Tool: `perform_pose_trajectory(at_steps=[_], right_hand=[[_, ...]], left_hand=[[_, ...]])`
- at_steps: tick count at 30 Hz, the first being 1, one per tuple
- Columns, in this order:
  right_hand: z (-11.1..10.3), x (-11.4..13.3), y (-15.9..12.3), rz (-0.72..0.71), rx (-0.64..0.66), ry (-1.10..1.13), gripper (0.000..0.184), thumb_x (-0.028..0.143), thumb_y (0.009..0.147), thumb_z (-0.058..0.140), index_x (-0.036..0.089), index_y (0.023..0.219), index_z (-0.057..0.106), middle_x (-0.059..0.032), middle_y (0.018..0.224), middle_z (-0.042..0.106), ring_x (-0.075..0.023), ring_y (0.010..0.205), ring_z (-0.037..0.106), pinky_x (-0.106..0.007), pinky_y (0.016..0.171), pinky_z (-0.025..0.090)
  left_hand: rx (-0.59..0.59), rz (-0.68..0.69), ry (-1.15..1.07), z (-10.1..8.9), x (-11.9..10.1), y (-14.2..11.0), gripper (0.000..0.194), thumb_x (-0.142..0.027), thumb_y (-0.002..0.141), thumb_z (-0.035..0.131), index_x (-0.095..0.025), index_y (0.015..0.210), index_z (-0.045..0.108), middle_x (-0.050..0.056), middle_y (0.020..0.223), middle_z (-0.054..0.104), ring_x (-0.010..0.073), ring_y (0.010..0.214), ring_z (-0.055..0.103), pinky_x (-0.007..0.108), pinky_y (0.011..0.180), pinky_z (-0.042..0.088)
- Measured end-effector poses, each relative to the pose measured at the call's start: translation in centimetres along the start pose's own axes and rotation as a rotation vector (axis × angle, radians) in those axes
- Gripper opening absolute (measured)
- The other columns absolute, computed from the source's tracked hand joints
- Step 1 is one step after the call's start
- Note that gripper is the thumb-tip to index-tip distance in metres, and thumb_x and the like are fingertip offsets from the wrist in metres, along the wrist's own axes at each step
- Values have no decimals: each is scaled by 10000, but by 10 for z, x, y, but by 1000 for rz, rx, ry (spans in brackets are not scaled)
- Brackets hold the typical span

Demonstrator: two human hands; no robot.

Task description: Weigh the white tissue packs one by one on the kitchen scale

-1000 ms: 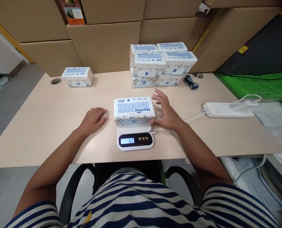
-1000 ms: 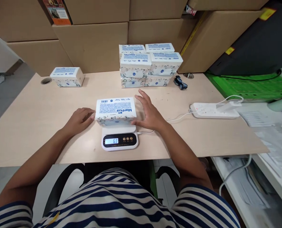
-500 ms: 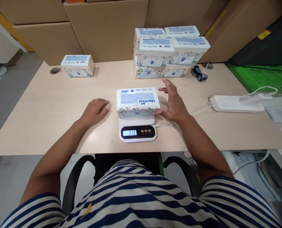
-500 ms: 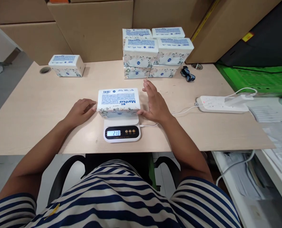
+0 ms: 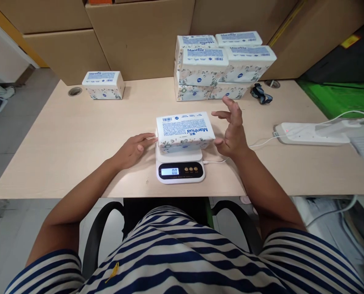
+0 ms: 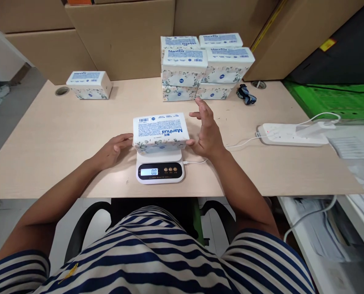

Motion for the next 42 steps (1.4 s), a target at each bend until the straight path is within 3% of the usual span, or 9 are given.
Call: perform_pose_trajectory(at_steps=[4,7,12,15,18,22,25,29,42], right_hand=[[3,3,0,9,39,23,1381,1175,763,194,374,1867,-21,-158,1929,267,-496,1504,626,-732,1160,576],[8,5,-2,22,107,76,1337,1148,817,206,350,1865,-26,-180,1909,323,-477,1469,668,-710,1170,581],[17,17,-5,66,188,103,1572,1082,744,664,308,1859,-130,-180,1966,87,-521,1603,540,-737,1217,555],[22,23,-7,123,260,116,1633,1012,714,791,334,1853,-163,-180,1938,219,-550,1629,496,-795,1230,526],[24,27,-8,131,288,145,1639,1007,709,804,343,1853,-163,-196,1880,342,-556,1631,487,-810,1242,513],[24,29,-8,107,293,144,1613,998,728,801,345,1854,-151,-203,1864,346,-559,1643,462,-809,1252,505],[26,26,-9,100,284,164,1590,997,747,786,342,1853,-149,-210,1856,349,-562,1641,460,-812,1259,494],[32,20,-8,71,261,244,1660,1004,669,841,352,1857,-118,-201,1860,341,-575,1628,471,-804,1266,486],[33,16,-7,48,226,282,1646,1001,625,873,376,1864,-11,-167,1862,345,-569,1655,442,-794,1316,434]], left_hand=[[-12,-54,23,-2,5,-1,1015,-936,1044,102,-316,1545,732,145,1740,579,358,1597,580,606,1336,490],[-34,-76,32,-3,8,-2,1033,-934,1045,98,-285,1542,730,156,1723,593,370,1585,587,603,1347,481],[-48,-67,13,-1,10,0,1067,-956,1035,118,-243,1527,742,182,1698,612,380,1568,601,595,1326,499],[-28,-66,34,-1,8,2,1081,-963,1028,100,-254,1519,752,177,1687,628,369,1563,606,593,1326,495],[1,-72,69,-1,6,3,1102,-961,1024,56,-268,1524,752,153,1690,634,346,1573,597,583,1339,482],[-7,-60,67,-2,6,3,1106,-950,1035,58,-243,1568,721,164,1696,626,349,1596,577,581,1342,475],[-28,-29,18,-1,8,2,1053,-931,1056,95,-261,1579,718,173,1685,631,385,1582,590,653,1325,480],[-59,16,-69,-1,11,1,939,-919,1073,162,-350,1516,764,133,1652,663,404,1553,614,731,1296,488],[-21,59,8,0,14,2,980,-896,1085,99,-297,1538,729,134,1688,641,375,1570,604,693,1299,486]])
Point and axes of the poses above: each hand's wrist, its own y-axis towards the middle knuckle, its own z-axis out of the palm, x = y × z, the point moved 5 cm from there along y, towards the middle knuckle
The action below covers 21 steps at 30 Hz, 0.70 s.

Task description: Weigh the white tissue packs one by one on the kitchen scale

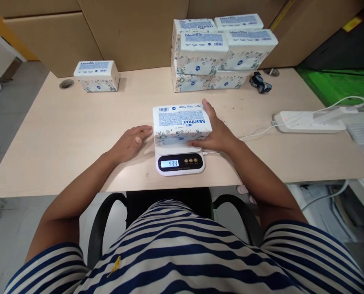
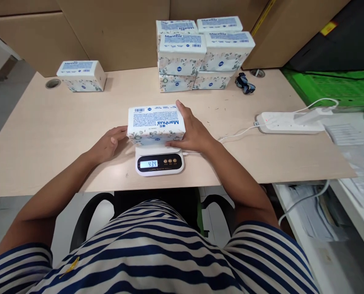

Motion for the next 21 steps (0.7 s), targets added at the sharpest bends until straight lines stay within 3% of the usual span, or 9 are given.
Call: perform_pose_trajectory(at_steps=[5,10,17,21], right_hand=[[-1,1,1,-2,0,-3,1644,1049,625,820,368,1863,-21,-150,1895,284,-565,1703,357,-789,1348,388],[0,-1,1,1,19,-23,1637,1054,644,802,380,1859,-64,-131,1922,224,-556,1720,328,-779,1349,389],[-1,1,3,-6,54,-45,1608,1037,681,795,389,1856,-91,-136,1946,179,-542,1702,368,-779,1325,428],[-1,0,4,-20,42,-41,1588,1017,698,807,401,1854,-91,-148,1940,187,-554,1702,358,-813,1317,410]], left_hand=[[3,49,18,1,5,1,1040,-882,1097,82,-186,1548,710,180,1683,637,372,1535,620,693,1264,516],[-36,84,-25,-1,1,1,889,-886,1103,226,-292,1474,772,136,1630,685,355,1513,661,636,1244,575],[-164,60,-57,-3,2,-4,757,-816,1137,319,-305,1402,810,106,1592,706,352,1469,693,635,1255,587],[-178,31,-82,-2,5,-3,755,-789,1151,304,-292,1374,826,121,1582,694,376,1491,670,664,1277,572]])
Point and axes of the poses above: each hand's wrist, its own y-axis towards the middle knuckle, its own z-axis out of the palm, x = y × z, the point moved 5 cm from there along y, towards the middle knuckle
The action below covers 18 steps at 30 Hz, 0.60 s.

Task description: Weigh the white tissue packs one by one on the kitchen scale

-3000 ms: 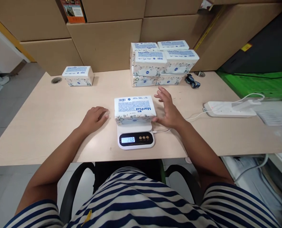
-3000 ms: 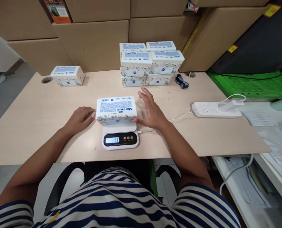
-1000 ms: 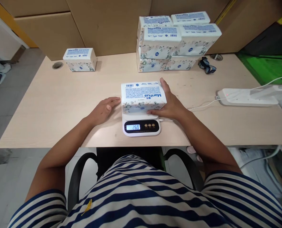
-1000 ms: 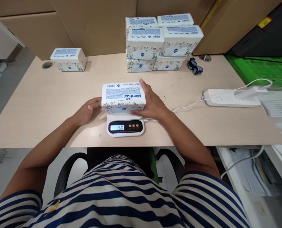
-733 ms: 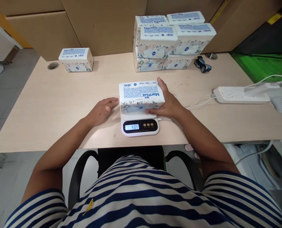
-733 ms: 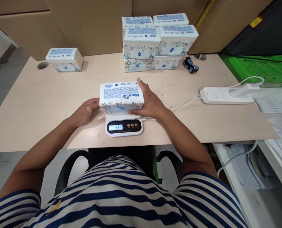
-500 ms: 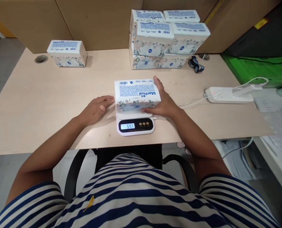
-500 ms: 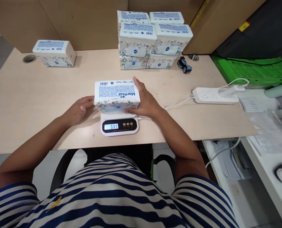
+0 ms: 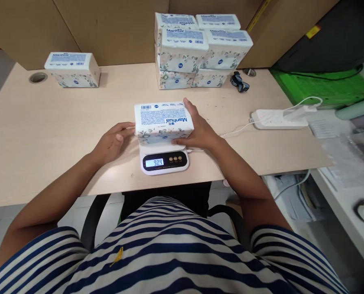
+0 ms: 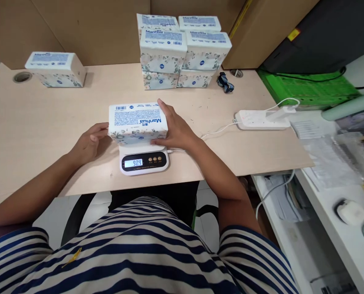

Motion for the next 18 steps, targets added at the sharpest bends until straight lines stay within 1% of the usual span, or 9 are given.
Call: perform_pose_trajectory(at_steps=[3,8,11,15,18], right_hand=[[1,-3,0,-1,-3,-4,1594,985,702,839,408,1851,-104,-150,1940,180,-571,1704,338,-844,1314,385],[3,-4,1,-15,-2,12,1613,958,695,872,400,1855,-101,-151,1948,152,-584,1714,307,-872,1312,363],[1,-2,1,9,-19,49,1608,957,682,882,399,1861,-59,-141,1950,161,-577,1724,299,-860,1323,361],[-1,-2,-3,59,-21,100,1640,975,594,915,421,1859,31,-124,1930,235,-553,1725,329,-830,1337,368],[-3,-4,-5,65,-38,116,1687,1000,554,909,409,1852,7,-140,1929,218,-528,1758,279,-804,1356,355]], left_hand=[[5,-19,-32,0,0,2,744,-793,1145,323,-295,1343,838,128,1593,681,375,1491,669,662,1285,571],[25,-33,-36,0,-1,2,772,-812,1133,315,-289,1363,833,147,1605,668,374,1476,674,663,1288,561],[37,-38,-20,1,-1,2,797,-831,1124,291,-299,1380,826,144,1607,666,370,1527,640,641,1312,543],[17,-33,14,1,0,1,781,-844,1116,289,-340,1426,798,126,1598,674,367,1520,650,646,1311,540],[-2,-17,64,0,1,1,793,-840,1123,267,-337,1452,784,124,1587,684,362,1491,671,635,1281,564]])
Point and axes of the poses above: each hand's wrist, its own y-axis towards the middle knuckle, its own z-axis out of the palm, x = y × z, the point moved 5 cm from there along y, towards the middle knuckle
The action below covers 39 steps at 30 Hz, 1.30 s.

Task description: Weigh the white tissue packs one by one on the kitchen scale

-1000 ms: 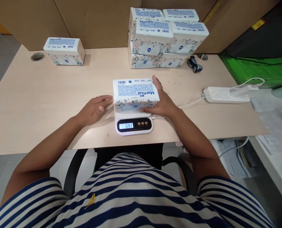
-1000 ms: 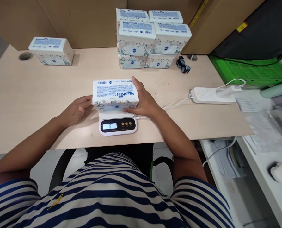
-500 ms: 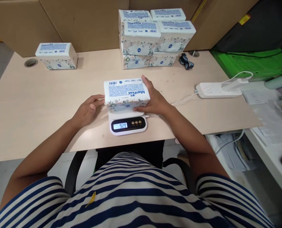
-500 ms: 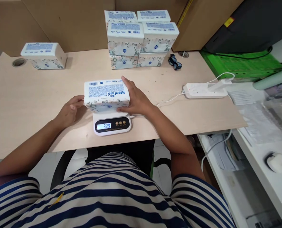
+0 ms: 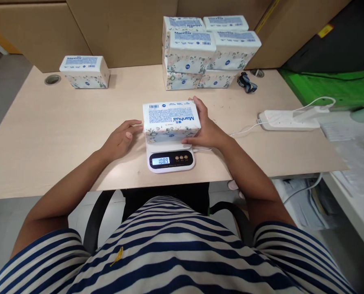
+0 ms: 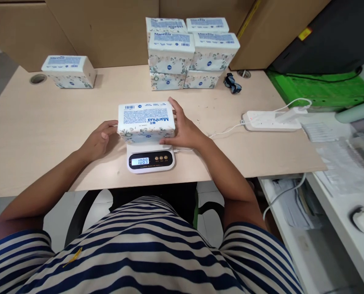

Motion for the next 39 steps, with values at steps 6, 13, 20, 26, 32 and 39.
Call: perform_pose_trajectory(at_steps=[6,13,20,26,32,39], right_hand=[[4,-2,5,-34,-62,92,1763,1018,570,881,424,1813,-219,-201,1921,229,-434,1769,316,-744,1383,329],[3,-9,8,-68,-118,104,1799,1073,540,830,405,1805,-261,-198,1925,218,-416,1748,356,-704,1365,375],[0,-17,7,-67,-119,40,1730,1169,512,699,489,1793,-244,-124,1935,192,-432,1699,426,-711,1328,427],[-1,-9,4,-66,-92,28,1732,1156,528,712,466,1802,-236,-119,1927,206,-434,1737,356,-699,1354,409],[-1,-5,4,-67,-81,20,1783,1144,513,743,451,1786,-295,-130,1927,182,-464,1754,312,-732,1368,375],[12,8,1,-91,-164,67,1743,978,629,873,452,1758,-347,-122,1760,409,-434,1648,478,-686,1354,433]], left_hand=[[27,3,114,0,0,0,871,-816,1139,185,-268,1507,754,163,1598,675,344,1464,680,573,1221,597],[10,49,74,-1,-4,-1,875,-846,1120,298,-320,1818,348,202,1710,569,339,1259,729,545,1038,636],[-32,17,-19,-2,7,-3,1012,-880,1063,459,-315,1852,174,237,1729,534,341,1222,730,567,1066,618],[-28,16,-71,-2,10,-3,1182,-957,920,638,-392,1844,165,210,1734,531,364,1248,727,594,1090,623],[-16,23,-94,-2,12,-3,1259,-943,848,749,-439,1840,157,188,1757,504,386,1305,711,623,1109,617],[-100,13,20,-2,5,-3,1034,-891,994,591,-413,1816,184,190,1792,419,328,1240,726,568,1098,621]])
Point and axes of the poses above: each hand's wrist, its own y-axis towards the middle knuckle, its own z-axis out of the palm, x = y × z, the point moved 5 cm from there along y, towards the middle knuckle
